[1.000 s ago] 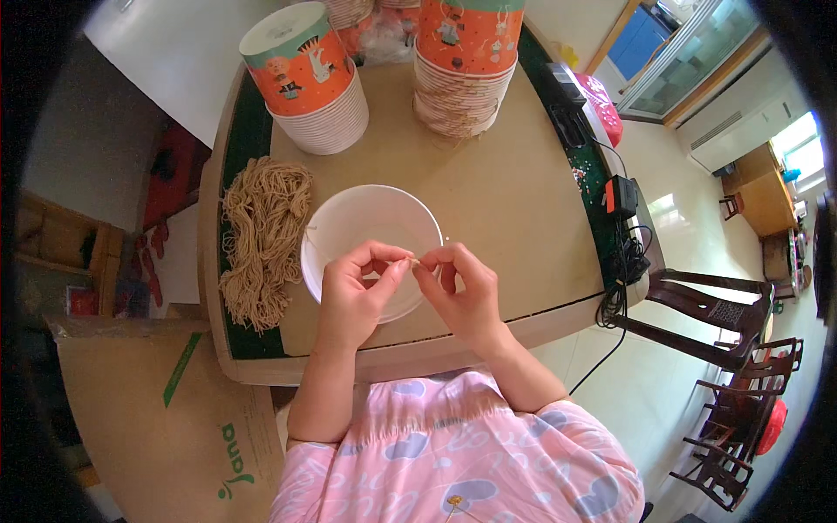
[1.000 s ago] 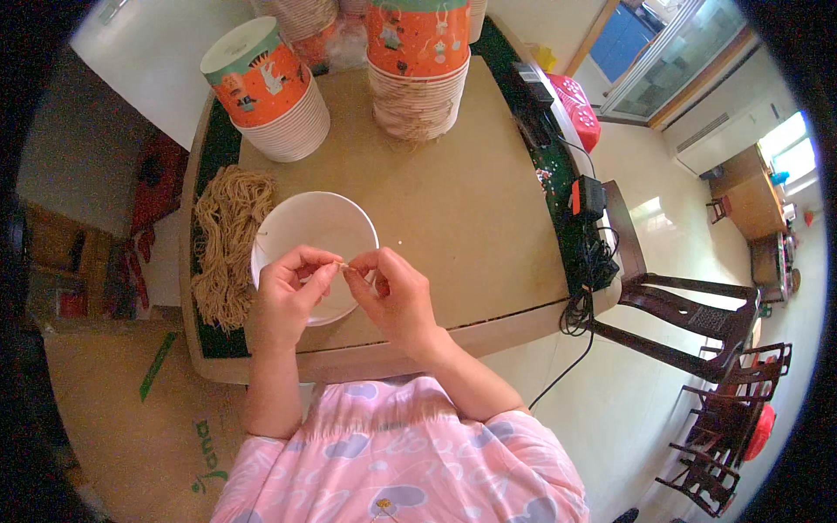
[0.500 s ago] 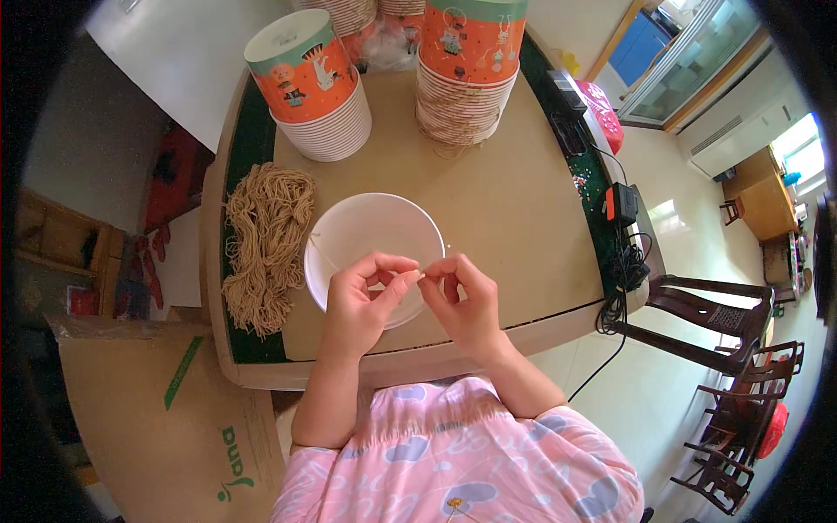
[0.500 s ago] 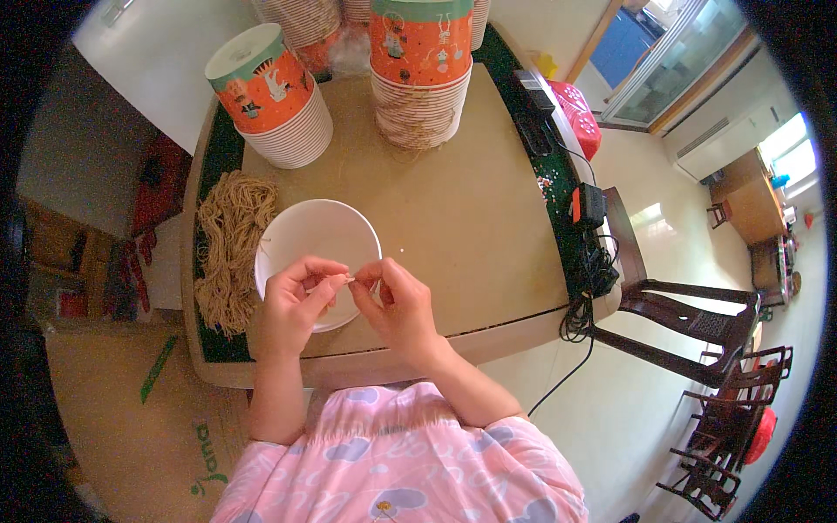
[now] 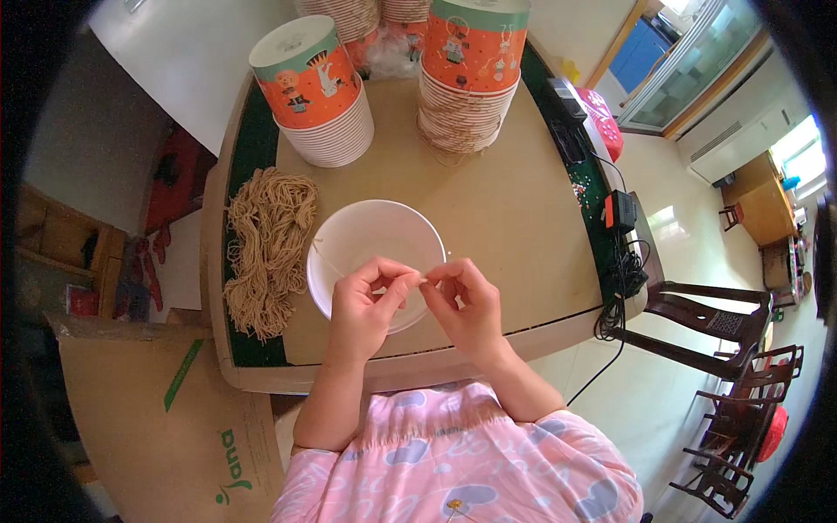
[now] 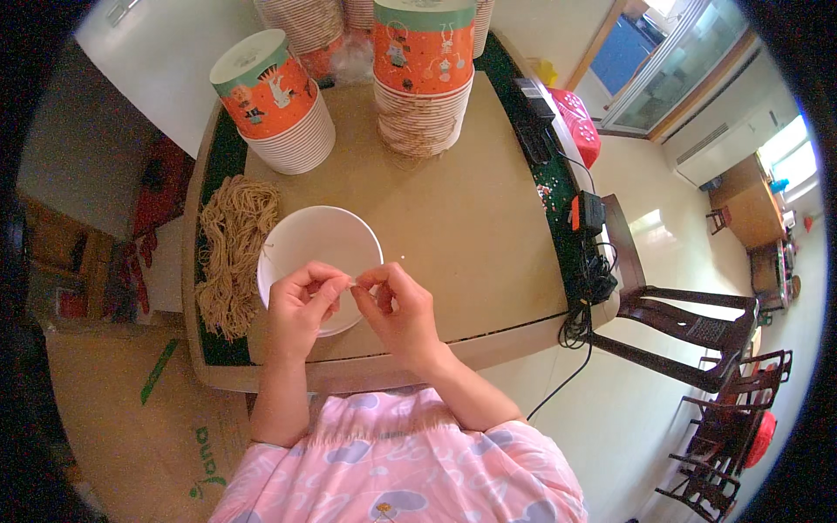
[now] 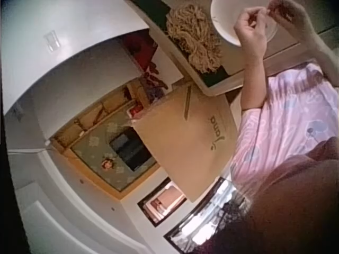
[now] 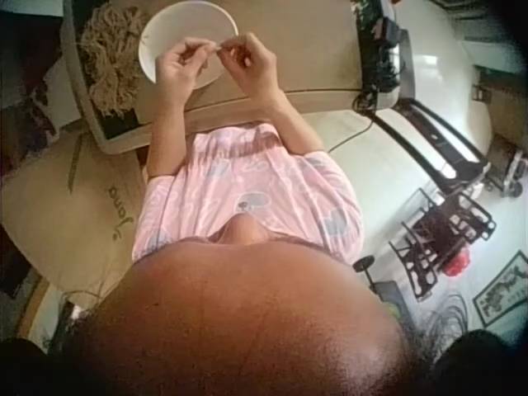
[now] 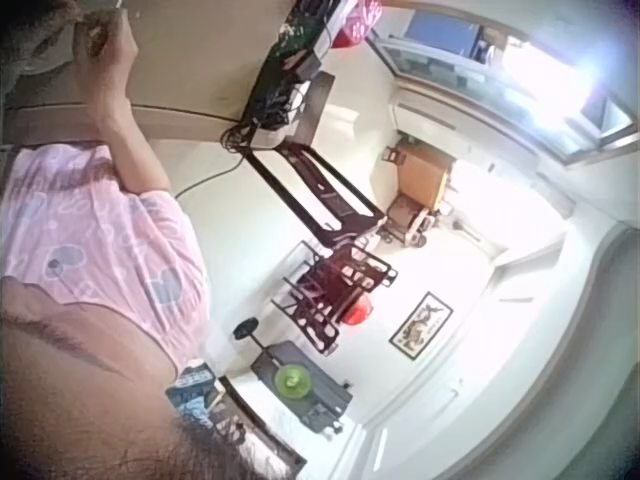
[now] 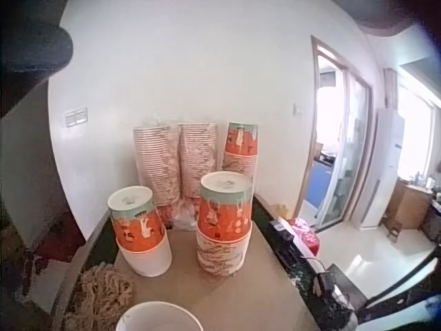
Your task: Thread a thin brown cord through holes in a paper cup to create a handle.
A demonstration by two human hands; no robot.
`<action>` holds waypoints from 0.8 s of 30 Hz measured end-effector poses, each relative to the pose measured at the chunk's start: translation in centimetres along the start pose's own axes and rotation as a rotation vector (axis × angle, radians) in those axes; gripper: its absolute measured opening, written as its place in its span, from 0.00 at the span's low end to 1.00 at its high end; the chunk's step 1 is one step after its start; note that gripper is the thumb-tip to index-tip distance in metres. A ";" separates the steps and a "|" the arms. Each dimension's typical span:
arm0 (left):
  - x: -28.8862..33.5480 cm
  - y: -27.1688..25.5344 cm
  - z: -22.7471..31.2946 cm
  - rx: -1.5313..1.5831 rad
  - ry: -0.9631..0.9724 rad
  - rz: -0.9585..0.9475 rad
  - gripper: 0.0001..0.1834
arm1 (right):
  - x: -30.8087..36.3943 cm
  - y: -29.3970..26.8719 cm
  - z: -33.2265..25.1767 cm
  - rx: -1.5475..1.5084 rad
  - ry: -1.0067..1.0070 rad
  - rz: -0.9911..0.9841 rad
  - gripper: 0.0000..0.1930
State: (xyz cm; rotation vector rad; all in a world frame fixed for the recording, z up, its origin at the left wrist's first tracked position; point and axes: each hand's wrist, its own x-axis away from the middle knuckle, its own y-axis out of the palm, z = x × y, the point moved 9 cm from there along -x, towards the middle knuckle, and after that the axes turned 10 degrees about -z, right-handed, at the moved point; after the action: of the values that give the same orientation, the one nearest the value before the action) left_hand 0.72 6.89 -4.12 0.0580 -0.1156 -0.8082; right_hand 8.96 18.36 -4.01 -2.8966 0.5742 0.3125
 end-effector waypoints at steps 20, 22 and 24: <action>0.3 0.0 1.4 -0.113 0.083 0.059 0.04 | 0.1 0.1 -0.6 0.047 -0.035 -0.015 0.06; 0.4 -0.1 1.5 -0.118 0.098 0.061 0.04 | 0.1 0.0 -0.9 0.068 -0.042 -0.005 0.06; 0.4 -0.2 1.4 -0.138 0.088 0.076 0.04 | 0.2 -0.2 -0.7 0.057 0.021 0.018 0.05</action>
State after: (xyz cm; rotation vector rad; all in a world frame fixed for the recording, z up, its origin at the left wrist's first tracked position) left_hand 0.67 6.41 -2.77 -0.0410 0.0213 -0.7352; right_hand 9.31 18.33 -3.35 -2.8450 0.6022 0.2637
